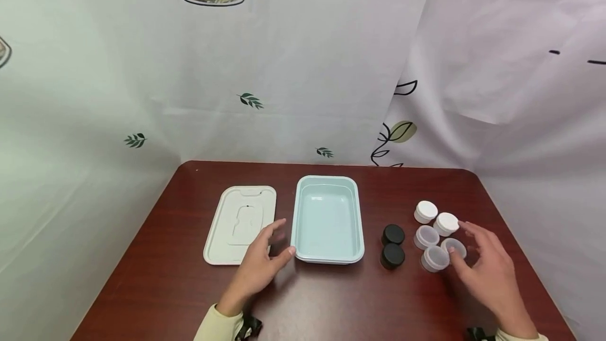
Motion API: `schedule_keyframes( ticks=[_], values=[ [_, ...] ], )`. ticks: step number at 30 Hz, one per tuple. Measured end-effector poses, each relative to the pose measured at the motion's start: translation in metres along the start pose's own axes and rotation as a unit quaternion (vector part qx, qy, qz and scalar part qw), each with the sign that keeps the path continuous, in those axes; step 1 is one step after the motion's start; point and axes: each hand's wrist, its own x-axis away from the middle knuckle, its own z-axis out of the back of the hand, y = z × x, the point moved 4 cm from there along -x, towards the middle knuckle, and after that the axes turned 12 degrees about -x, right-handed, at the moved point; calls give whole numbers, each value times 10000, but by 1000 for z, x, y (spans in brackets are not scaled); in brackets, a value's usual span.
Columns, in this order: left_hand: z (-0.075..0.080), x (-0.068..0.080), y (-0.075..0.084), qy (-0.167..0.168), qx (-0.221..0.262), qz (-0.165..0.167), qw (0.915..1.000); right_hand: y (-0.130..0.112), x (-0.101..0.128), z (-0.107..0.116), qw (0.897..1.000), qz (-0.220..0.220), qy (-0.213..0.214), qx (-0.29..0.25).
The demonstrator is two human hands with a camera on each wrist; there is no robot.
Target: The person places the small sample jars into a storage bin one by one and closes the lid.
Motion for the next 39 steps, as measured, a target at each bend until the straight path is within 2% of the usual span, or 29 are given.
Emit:
schedule_keyframes(
  ticks=[2,5,7,10,14,17,21,26,29,32,36,39],
  values=[
    [-2,1,-1,-41,188,110,9998,7,-1,2,9995,-312,-27,-90],
    [-7,1,-3,-184,837,337,9957,20,0,4,9959,-871,-152,-205],
    [-11,1,-5,-309,1375,523,9886,29,2,2,9907,-1274,-209,-425],
    [-17,1,-6,-514,2092,747,9737,43,4,0,9795,-1840,-240,-779],
    [-23,0,-8,-681,2630,867,9585,59,8,-6,9581,-2406,-291,-1526],
    [-27,0,-10,-780,2854,846,9515,68,12,-12,9239,-2762,-285,-2632],
    [-32,1,-10,-865,2997,790,9468,75,18,-18,8791,-2909,-207,-3770],
    [-36,4,-9,-921,3159,745,9414,77,24,-22,8699,-2809,-273,-4044],
    [-39,6,-8,-987,3268,706,9373,77,27,-23,8698,-2889,-413,-3978],
    [-42,6,-8,-1002,3378,683,9334,77,28,-23,8779,-2948,-536,-3734],
    [-44,6,-9,-950,3505,732,9289,77,25,-22,8989,-2903,-666,-3213],
    [-44,6,-9,-925,3564,786,9264,77,24,-20,8985,-2888,-610,-3250]
  ],
)
